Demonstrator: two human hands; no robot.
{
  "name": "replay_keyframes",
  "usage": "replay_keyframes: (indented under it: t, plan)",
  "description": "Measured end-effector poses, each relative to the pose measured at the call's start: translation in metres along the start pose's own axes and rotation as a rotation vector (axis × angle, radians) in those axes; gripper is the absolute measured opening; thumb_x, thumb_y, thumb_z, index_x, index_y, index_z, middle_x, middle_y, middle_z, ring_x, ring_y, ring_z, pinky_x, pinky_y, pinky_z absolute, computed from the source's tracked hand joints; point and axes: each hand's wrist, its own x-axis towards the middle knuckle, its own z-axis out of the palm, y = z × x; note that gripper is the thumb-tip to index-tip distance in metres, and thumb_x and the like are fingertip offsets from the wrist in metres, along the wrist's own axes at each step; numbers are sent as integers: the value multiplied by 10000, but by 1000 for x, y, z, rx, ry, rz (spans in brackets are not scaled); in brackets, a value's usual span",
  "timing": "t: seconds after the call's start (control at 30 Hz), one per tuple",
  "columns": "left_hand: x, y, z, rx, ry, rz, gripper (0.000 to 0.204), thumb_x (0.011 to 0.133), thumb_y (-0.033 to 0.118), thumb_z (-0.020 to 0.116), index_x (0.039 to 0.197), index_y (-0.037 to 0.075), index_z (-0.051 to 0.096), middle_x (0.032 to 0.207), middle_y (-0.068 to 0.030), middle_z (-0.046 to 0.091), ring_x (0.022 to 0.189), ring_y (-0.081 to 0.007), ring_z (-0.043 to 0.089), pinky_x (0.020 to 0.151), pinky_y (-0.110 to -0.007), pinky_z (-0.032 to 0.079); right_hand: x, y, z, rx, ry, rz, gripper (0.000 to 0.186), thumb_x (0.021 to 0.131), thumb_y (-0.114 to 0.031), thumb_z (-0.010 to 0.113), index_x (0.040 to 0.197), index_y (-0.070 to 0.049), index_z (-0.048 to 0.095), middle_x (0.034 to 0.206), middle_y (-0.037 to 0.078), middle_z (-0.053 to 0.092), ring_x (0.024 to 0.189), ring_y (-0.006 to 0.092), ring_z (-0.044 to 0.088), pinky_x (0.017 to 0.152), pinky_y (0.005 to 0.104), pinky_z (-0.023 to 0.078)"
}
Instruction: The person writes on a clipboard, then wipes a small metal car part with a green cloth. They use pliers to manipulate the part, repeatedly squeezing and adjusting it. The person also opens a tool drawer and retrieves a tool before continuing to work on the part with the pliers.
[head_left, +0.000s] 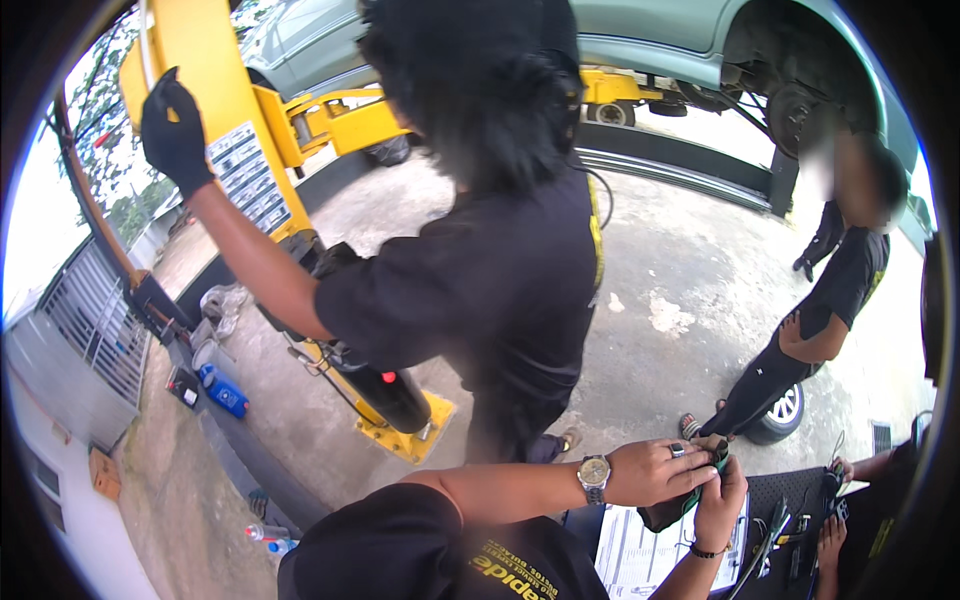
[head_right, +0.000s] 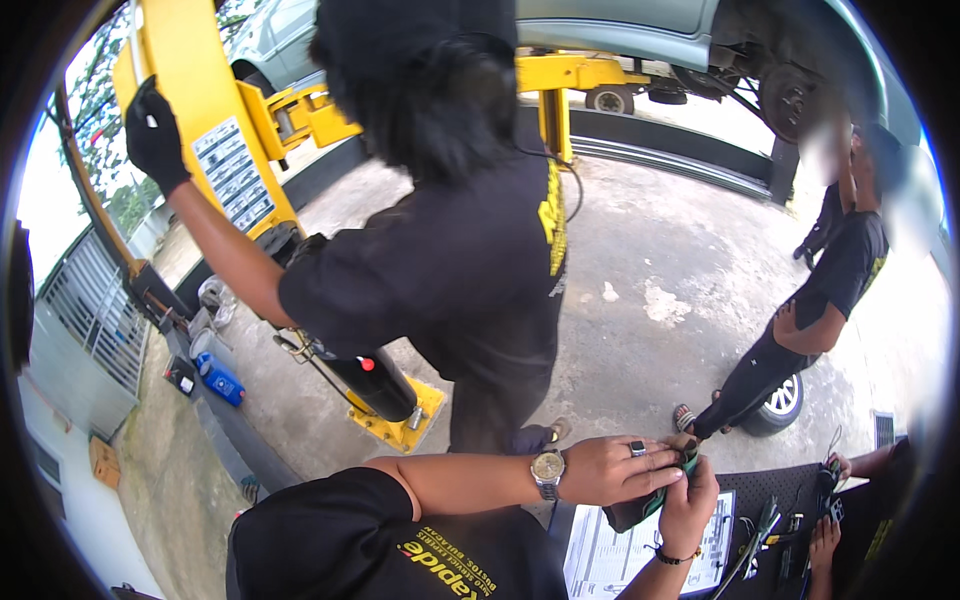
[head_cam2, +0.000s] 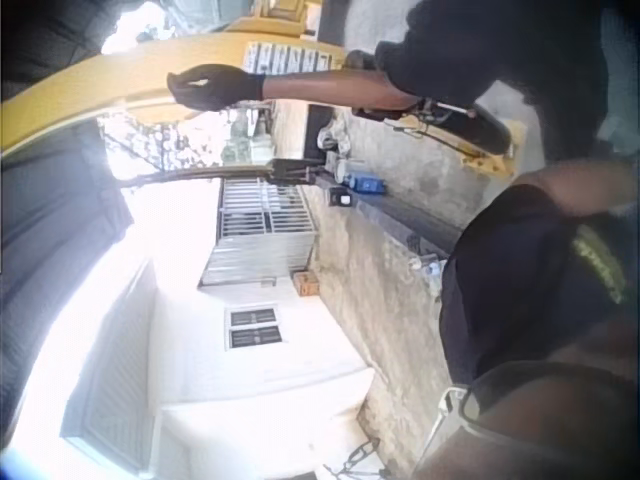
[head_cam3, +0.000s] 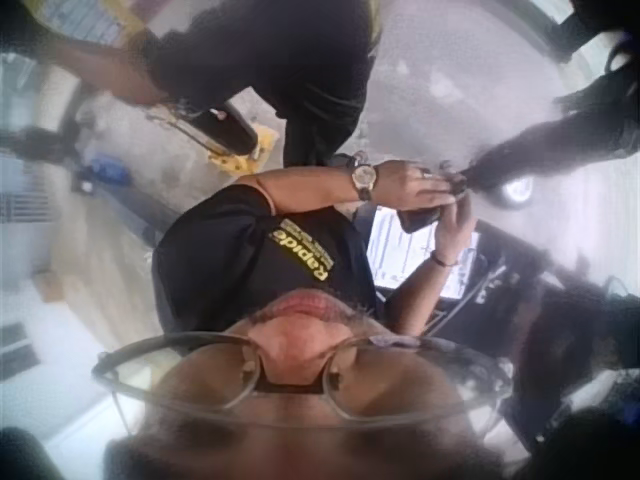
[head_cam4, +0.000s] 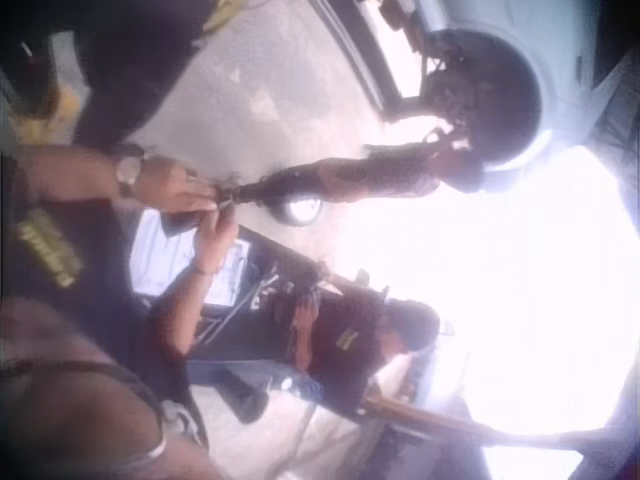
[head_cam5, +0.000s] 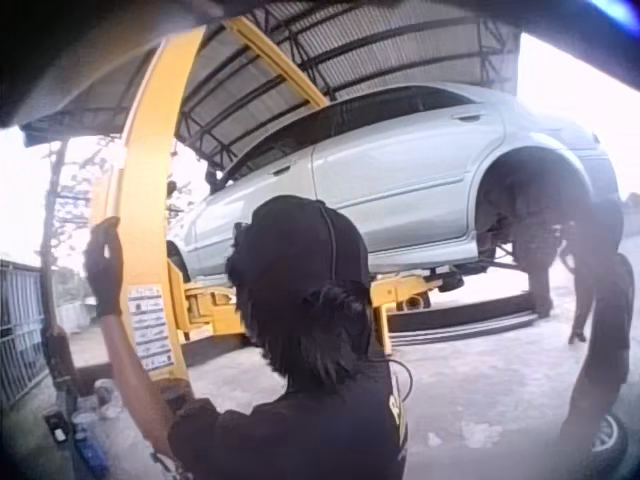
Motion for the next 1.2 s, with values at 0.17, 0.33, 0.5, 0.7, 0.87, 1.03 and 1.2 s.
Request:
replay_keyframes:
  t: [0.17, 0.33, 0.5, 0.7, 0.87, 1.03, 1.2]
  plan:
    - [29, 6, 0, -86, 96, 63, 450, 742, 83, 688, 1173, 14, 576, 1189, -216, 595, 988, -359, 652, 849, -409, 547, -8, -14, -2, -174, 318, -177, 65, 888, -7, 503, 845, 30, 536, 684, 61, 573, 615, 96, 481, 544, 280, 394]
    - [58, 21, 8, -255, 114, 142, 565, 656, 28, 754, 1173, 29, 527, 1189, -198, 601, 989, -358, 651, 835, -403, 547, -25, -31, -28, -279, 442, -218, 101, 908, -49, 533, 823, 6, 537, 638, 90, 569, 553, 138, 509, 524, 296, 396]
    - [80, 37, 23, -367, 92, 251, 458, 704, -17, 722, 1124, 2, 542, 1090, -217, 636, 940, -364, 670, 806, -419, 570, -54, -40, -45, -355, 569, -168, 98, 909, -77, 553, 882, 10, 591, 645, 117, 588, 562, 202, 575, 540, 302, 431]
    - [85, 59, 52, -530, 108, 310, 451, 721, 8, 727, 1125, 0, 525, 1103, -214, 643, 979, -377, 658, 861, -459, 545, -90, -40, -38, 262, 833, -124, 210, 989, -152, 523, 1082, 15, 610, 898, 19, 646, 784, 54, 555, 684, 225, 463]
    - [85, 89, 66, -670, 37, 334, 448, 702, 9, 748, 1095, -6, 534, 1078, -209, 658, 986, -370, 663, 855, -452, 549, -130, -36, -38, 387, 919, -160, 252, 983, -153, 525, 1164, 18, 568, 1028, 77, 651, 906, 93, 594, 786, 251, 486]
    - [59, 94, 71, -736, -202, 434, 480, 739, -27, 705, 1161, -1, 478, 1048, -202, 667, 967, -348, 677, 853, -445, 551, -184, -24, -41, -59, 713, 102, 261, 917, -122, 574, 1135, 22, 555, 920, 144, 664, 819, 232, 659, 733, 330, 509]
    - [18, 96, 86, -925, -426, 454, 458, 742, -29, 702, 1148, -5, 490, 1041, -208, 667, 939, -353, 681, 848, -448, 550, -225, -20, -8, -206, 712, 332, 286, 865, -113, 559, 1116, 22, 553, 951, 214, 638, 889, 388, 629, 767, 423, 505]
